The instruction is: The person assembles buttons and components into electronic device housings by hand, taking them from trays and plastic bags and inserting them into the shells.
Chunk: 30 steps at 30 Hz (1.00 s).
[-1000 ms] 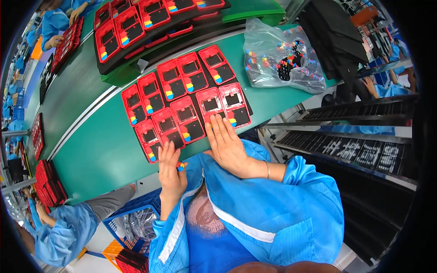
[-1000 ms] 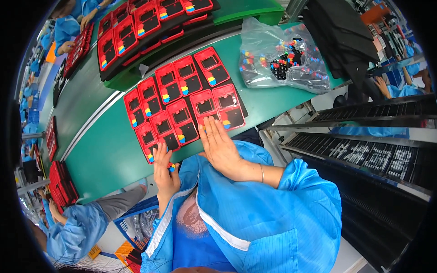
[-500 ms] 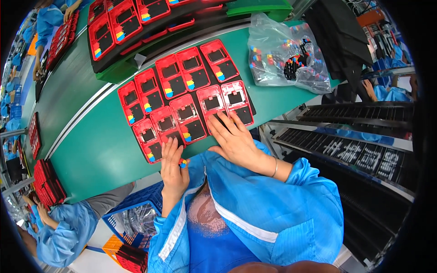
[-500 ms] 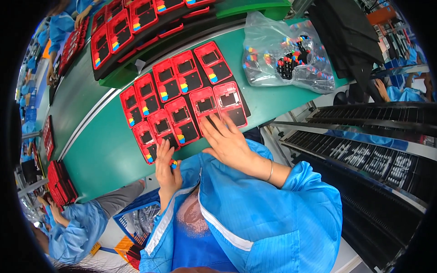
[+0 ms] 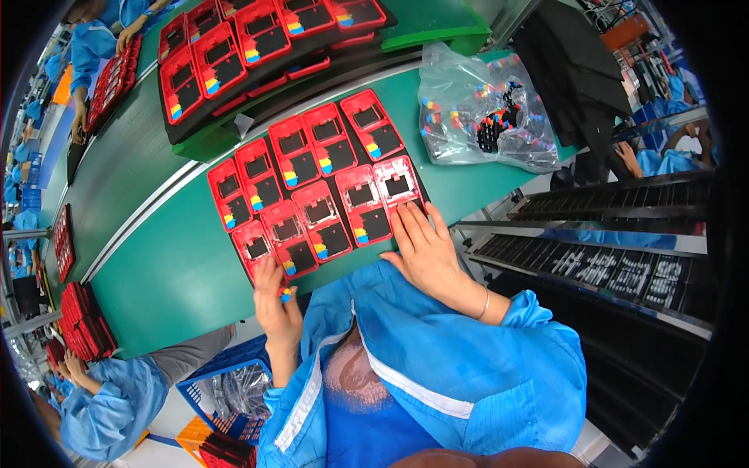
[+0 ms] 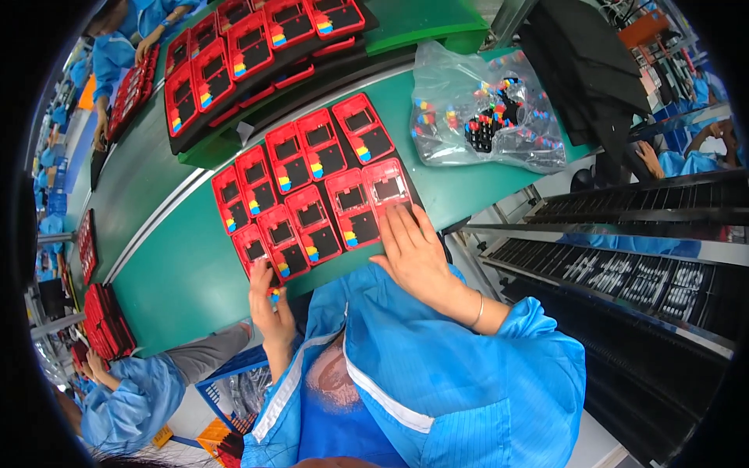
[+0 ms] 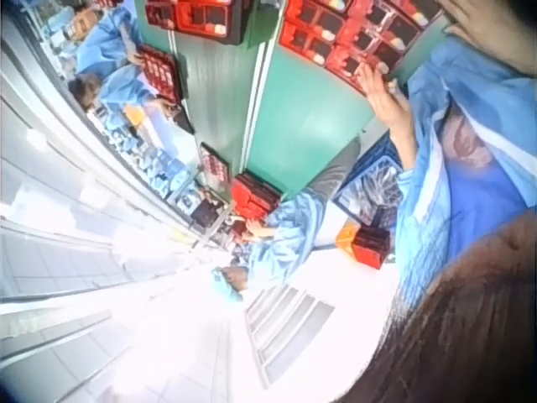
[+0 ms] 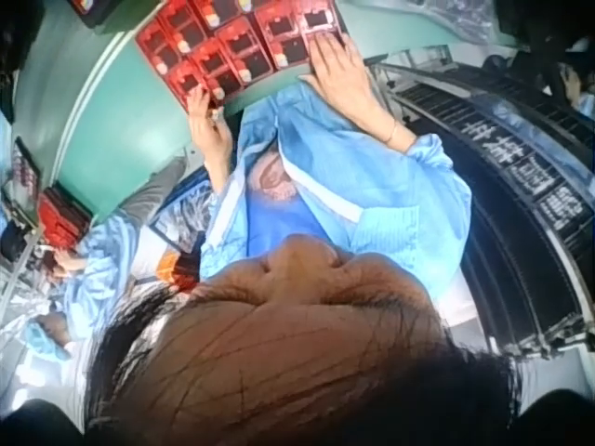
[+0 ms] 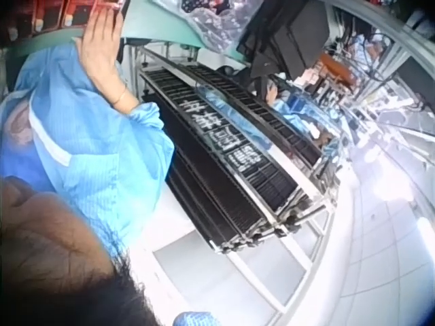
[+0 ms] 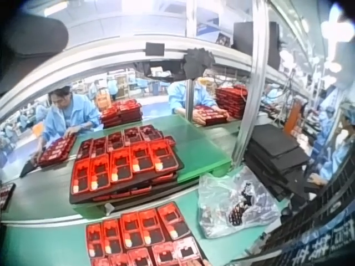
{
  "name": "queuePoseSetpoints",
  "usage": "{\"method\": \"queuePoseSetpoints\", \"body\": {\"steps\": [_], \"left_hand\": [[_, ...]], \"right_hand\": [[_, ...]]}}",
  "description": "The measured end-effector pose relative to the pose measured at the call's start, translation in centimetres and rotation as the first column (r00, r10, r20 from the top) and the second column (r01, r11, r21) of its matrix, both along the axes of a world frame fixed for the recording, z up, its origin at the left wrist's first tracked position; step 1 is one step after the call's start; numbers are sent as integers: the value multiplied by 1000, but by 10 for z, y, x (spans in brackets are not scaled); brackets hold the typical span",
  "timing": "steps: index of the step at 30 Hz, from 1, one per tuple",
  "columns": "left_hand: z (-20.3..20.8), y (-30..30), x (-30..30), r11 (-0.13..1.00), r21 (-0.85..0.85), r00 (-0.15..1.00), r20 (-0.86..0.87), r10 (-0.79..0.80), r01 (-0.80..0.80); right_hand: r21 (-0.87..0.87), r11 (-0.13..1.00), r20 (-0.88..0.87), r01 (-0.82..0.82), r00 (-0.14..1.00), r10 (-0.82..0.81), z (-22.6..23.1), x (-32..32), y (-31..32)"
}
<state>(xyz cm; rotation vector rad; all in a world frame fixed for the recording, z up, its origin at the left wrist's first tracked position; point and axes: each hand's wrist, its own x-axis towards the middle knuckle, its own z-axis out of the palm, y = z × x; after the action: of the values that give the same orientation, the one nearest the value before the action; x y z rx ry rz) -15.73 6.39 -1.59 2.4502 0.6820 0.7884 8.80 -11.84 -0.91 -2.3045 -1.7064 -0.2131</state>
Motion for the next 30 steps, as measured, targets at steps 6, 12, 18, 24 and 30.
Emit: {"method": "queuePoseSetpoints", "body": {"steps": [6,12,18,24,30], "left_hand": [[-11,40,-24,941,-5,941,-7,339,-339],[-9,70,-7,853,-347,921,-130,368,-390],[-16,94,-8,744,-613,943,-6,333,-266],[16,74,-12,335,-936,844,262,468,105],[104,61,-33,535,-830,848,392,357,159]], "right_hand": [[92,993,-126,-72,989,83,4,24,-2],[148,933,-374,329,892,-255,-8,55,17],[189,908,-668,374,727,-160,2,43,37],[117,939,-991,323,-21,131,27,69,26],[192,939,-981,285,65,181,110,55,9]]}}
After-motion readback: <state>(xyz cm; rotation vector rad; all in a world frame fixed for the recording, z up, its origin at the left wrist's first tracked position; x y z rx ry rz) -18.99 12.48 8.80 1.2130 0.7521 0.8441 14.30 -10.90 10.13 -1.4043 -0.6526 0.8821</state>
